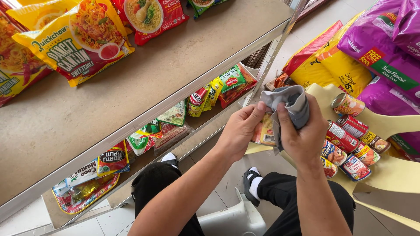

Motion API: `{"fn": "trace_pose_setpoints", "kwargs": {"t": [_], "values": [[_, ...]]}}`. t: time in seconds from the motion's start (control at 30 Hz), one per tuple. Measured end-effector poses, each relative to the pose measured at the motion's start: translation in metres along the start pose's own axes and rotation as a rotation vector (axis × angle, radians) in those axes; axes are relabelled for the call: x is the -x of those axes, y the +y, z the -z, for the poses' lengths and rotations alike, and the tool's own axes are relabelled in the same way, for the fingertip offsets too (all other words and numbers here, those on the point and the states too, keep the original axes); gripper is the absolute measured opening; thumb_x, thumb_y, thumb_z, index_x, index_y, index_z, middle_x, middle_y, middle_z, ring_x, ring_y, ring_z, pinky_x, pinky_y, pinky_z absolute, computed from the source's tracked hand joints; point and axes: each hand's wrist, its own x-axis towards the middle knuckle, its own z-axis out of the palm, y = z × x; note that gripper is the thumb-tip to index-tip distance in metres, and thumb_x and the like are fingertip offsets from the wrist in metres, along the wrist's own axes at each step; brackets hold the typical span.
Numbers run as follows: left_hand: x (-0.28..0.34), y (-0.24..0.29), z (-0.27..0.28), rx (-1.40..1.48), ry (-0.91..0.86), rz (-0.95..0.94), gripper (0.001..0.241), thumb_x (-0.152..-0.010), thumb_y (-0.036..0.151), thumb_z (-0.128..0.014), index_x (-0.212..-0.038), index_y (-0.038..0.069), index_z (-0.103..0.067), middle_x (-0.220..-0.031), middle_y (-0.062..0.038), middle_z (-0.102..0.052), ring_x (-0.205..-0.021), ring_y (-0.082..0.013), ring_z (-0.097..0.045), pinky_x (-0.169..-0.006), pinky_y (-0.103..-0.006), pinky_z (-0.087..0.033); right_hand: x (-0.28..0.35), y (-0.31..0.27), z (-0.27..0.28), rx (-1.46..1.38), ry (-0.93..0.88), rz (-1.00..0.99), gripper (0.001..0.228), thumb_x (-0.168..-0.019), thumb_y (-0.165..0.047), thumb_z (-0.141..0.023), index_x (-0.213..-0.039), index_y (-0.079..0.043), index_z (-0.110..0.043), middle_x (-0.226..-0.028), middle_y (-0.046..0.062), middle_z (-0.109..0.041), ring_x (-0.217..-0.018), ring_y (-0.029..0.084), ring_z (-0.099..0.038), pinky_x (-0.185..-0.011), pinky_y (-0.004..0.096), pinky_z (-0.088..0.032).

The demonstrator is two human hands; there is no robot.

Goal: Wiping down canned food items with a cloth and placing them neatly on a grocery store shelf.

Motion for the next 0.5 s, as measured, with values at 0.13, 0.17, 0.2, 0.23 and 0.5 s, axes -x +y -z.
{"fn": "trace_pose_setpoints", "kwargs": {"t": [0.13,0.17,0.2,0.23,0.5], "values": [[0.0,0.014,-0.006,0.088,0.055,-0.023,0.046,-0.095,0.042,-0.068,-0.117,0.002,-0.063,-0.093,-0.003,-0.069,-0.081,-0.0081,-0.065,-0.072,-0.0247,-0.056,0.002,-0.034,0.003,-0.084,-0.099,0.333,0.061,-0.091,-0.025,-0.079,-0.139,0.001,-0.051,-0.121,0.016,-0.067,-0.108,0.02,-0.065,-0.097,0.034,-0.052],[-0.005,0.006,0.003,0.076,0.097,-0.043,0.046,-0.096,0.041,-0.07,-0.118,0.001,-0.062,-0.093,-0.003,-0.067,-0.08,-0.0075,-0.063,-0.071,-0.0241,-0.054,0.002,-0.037,0.001,-0.09,-0.149,0.519,0.065,-0.087,-0.022,-0.08,-0.137,0.004,-0.048,-0.121,0.017,-0.064,-0.111,0.021,-0.063,-0.096,0.034,-0.05],[-0.009,-0.001,0.012,0.062,0.138,-0.065,0.046,-0.097,0.04,-0.071,-0.119,0.001,-0.062,-0.093,-0.002,-0.066,-0.079,-0.0069,-0.061,-0.069,-0.0235,-0.052,0.002,-0.041,-0.001,-0.097,-0.201,0.704,0.069,-0.083,-0.019,-0.081,-0.136,0.006,-0.046,-0.121,0.018,-0.062,-0.113,0.022,-0.06,-0.095,0.034,-0.049],[-0.009,-0.002,0.011,0.062,0.138,-0.063,0.046,-0.097,0.04,-0.071,-0.119,0.001,-0.062,-0.093,-0.002,-0.066,-0.079,-0.0069,-0.061,-0.069,-0.0235,-0.052,0.001,-0.033,-0.003,-0.097,-0.2,0.704,0.069,-0.083,-0.019,-0.081,-0.136,0.006,-0.046,-0.121,0.018,-0.062,-0.113,0.022,-0.06,-0.095,0.034,-0.049],[0.007,0.026,-0.014,0.148,-0.004,0.084,0.043,-0.094,0.041,-0.066,-0.116,0.004,-0.062,-0.103,-0.004,-0.07,-0.088,-0.0092,-0.07,-0.077,-0.0283,-0.059,-0.003,-0.016,-0.002,-0.061,-0.083,0.434,0.061,-0.09,-0.021,-0.078,-0.141,-0.004,-0.051,-0.125,0.015,-0.068,-0.116,0.02,-0.067,-0.101,0.034,-0.054]]}}
